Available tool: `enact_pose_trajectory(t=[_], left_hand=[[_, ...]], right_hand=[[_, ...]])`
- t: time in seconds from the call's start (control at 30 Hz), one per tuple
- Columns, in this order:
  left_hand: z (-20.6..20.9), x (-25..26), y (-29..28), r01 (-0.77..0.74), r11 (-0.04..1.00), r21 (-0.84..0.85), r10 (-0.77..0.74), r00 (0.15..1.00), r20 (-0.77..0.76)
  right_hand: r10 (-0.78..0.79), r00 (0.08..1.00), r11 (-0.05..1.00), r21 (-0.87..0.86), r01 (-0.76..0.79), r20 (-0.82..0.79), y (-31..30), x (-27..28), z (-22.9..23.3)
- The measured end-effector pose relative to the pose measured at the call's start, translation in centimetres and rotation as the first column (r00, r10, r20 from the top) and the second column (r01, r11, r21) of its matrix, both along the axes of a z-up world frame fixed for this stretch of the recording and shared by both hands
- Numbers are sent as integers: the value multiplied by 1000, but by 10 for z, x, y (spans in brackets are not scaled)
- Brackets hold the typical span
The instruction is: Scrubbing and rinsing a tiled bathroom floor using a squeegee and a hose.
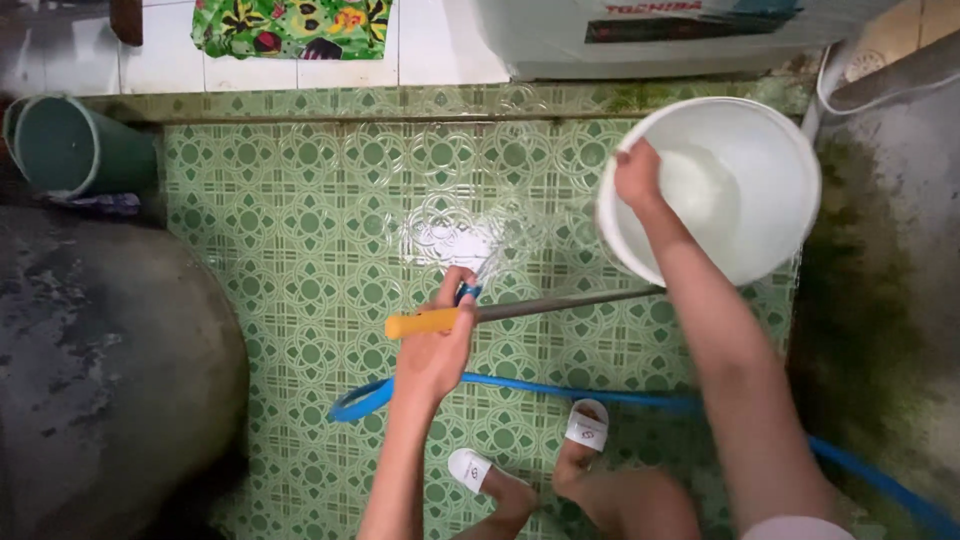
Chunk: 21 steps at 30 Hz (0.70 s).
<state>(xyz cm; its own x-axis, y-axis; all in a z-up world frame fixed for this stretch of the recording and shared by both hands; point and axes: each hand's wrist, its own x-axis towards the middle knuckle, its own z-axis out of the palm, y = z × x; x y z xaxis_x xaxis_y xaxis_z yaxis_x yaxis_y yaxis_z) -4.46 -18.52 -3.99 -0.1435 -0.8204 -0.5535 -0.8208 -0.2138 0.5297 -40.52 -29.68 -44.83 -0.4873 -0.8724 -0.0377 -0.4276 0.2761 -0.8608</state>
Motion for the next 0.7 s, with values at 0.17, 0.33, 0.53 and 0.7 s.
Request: enact_pose_trajectory(t=[0.17,0.33,0.53,0.7], left_hand=[[11,5,27,49,998,-43,-51,998,-36],[27,-2,40,63,998,-3,-63,995,-82],[46,-10,49,105,994,19,-104,992,-65],[43,-8,57,179,983,-45,-182,978,-97]], right_hand=[[138,962,985,72,-159,237,-11,71,5],[482,876,847,252,-468,8,48,117,132],[533,761,839,348,-419,-369,150,99,164],[550,827,734,542,-410,-118,184,68,174]])
